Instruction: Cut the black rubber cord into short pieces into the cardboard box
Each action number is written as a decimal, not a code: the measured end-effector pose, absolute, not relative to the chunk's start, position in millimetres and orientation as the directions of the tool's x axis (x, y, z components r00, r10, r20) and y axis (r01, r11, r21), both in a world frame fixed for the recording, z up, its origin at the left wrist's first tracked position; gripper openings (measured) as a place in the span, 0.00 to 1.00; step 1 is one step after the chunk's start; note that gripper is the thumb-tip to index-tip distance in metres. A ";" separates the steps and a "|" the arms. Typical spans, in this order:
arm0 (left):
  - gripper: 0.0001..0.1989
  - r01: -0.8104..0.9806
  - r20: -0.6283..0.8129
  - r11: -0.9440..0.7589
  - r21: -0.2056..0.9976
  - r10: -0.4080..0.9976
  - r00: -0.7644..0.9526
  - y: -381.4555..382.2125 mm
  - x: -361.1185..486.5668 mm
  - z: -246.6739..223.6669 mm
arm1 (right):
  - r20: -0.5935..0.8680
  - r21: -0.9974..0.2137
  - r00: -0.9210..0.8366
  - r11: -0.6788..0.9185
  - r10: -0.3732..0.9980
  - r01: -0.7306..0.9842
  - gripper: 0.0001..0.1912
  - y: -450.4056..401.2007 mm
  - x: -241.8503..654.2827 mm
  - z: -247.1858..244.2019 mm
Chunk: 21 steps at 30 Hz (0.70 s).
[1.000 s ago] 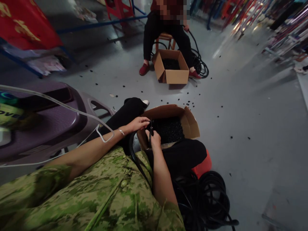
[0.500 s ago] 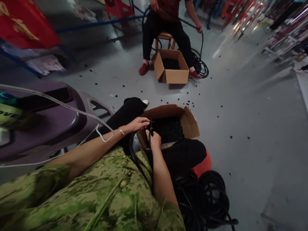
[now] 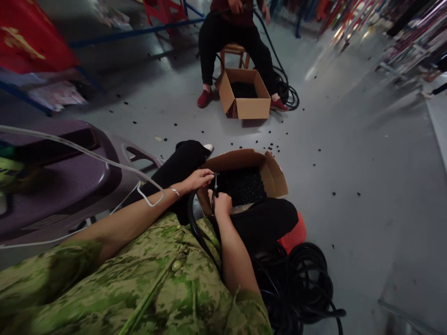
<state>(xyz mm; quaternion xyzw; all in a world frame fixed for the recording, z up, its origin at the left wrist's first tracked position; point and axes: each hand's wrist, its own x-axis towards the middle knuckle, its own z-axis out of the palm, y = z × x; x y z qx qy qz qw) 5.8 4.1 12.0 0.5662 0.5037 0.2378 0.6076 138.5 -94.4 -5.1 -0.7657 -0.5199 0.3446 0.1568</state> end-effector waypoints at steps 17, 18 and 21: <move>0.07 -0.016 -0.674 0.749 0.662 0.605 0.425 -20.7 22.1 42.4 | -0.489 -0.539 0.102 -0.392 0.866 0.746 0.24 -97.0 148.1 65.6; 0.08 -0.017 -0.668 0.743 0.669 0.611 0.424 -22.1 25.8 46.1 | -0.493 -0.535 0.070 -0.366 0.867 0.761 0.24 -100.9 154.1 76.9; 0.12 -0.013 -0.674 0.739 0.673 0.621 0.401 -22.0 36.6 57.0 | -0.434 -0.621 0.028 -0.322 0.900 0.715 0.22 -122.1 186.5 113.9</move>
